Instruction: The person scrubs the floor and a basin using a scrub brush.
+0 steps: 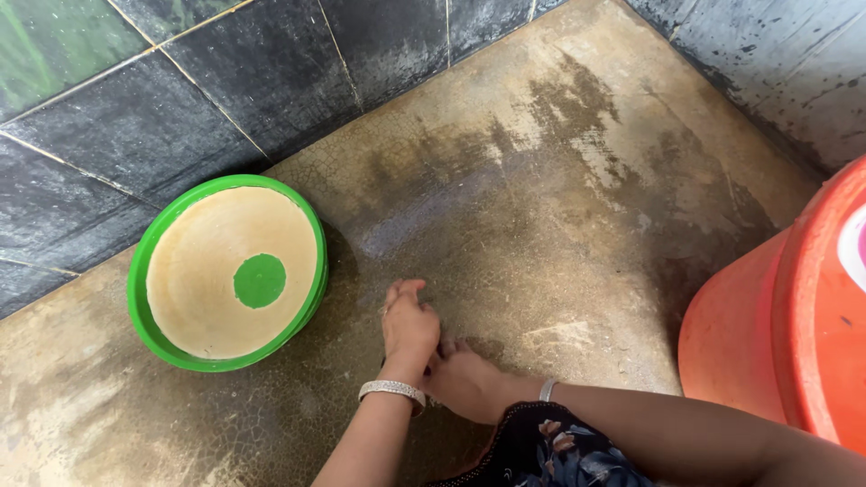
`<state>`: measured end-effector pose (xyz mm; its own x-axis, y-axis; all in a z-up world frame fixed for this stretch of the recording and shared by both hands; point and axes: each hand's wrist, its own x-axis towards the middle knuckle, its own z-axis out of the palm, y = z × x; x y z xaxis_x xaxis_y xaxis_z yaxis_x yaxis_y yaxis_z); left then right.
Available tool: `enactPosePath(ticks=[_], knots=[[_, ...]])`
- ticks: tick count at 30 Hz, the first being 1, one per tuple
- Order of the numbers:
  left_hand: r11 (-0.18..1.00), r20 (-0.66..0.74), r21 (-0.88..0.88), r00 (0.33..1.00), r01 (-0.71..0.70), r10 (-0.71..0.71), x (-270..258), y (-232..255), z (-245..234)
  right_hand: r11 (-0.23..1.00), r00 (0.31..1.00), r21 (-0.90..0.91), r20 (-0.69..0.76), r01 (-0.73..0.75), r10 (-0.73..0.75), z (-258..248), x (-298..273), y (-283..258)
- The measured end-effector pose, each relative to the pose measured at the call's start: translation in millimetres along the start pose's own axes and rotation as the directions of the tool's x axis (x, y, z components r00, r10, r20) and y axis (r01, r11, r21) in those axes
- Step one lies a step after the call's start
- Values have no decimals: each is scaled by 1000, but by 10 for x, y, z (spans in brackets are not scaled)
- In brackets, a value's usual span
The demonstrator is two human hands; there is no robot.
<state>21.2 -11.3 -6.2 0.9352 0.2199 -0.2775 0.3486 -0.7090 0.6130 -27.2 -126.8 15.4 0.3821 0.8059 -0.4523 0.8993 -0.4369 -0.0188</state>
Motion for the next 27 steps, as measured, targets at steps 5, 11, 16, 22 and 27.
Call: enactPosePath(ticks=[5, 11, 16, 22, 27], knots=[[999, 19, 25, 1000, 21, -21, -70, -34, -39, 763, 866, 563, -155, -317, 475, 265, -109, 760], [998, 59, 40, 997, 53, -55, -107, -20, -140, -65, 172, 609, 323, -790, 931, 961, -1040, 2182], [997, 70, 58, 996, 57, -61, -60, -93, -188, -178, 2, 414, 399, -892, 917, 1180, -1039, 2291], [997, 8, 37, 998, 65, -65, -61, -173, -100, 394, 678, 726, 133, -563, 723, 606, -104, 978], [995, 35, 41, 995, 90, -91, -104, -164, -44, 966, 971, 205, -147, -158, 190, 86, -248, -220]])
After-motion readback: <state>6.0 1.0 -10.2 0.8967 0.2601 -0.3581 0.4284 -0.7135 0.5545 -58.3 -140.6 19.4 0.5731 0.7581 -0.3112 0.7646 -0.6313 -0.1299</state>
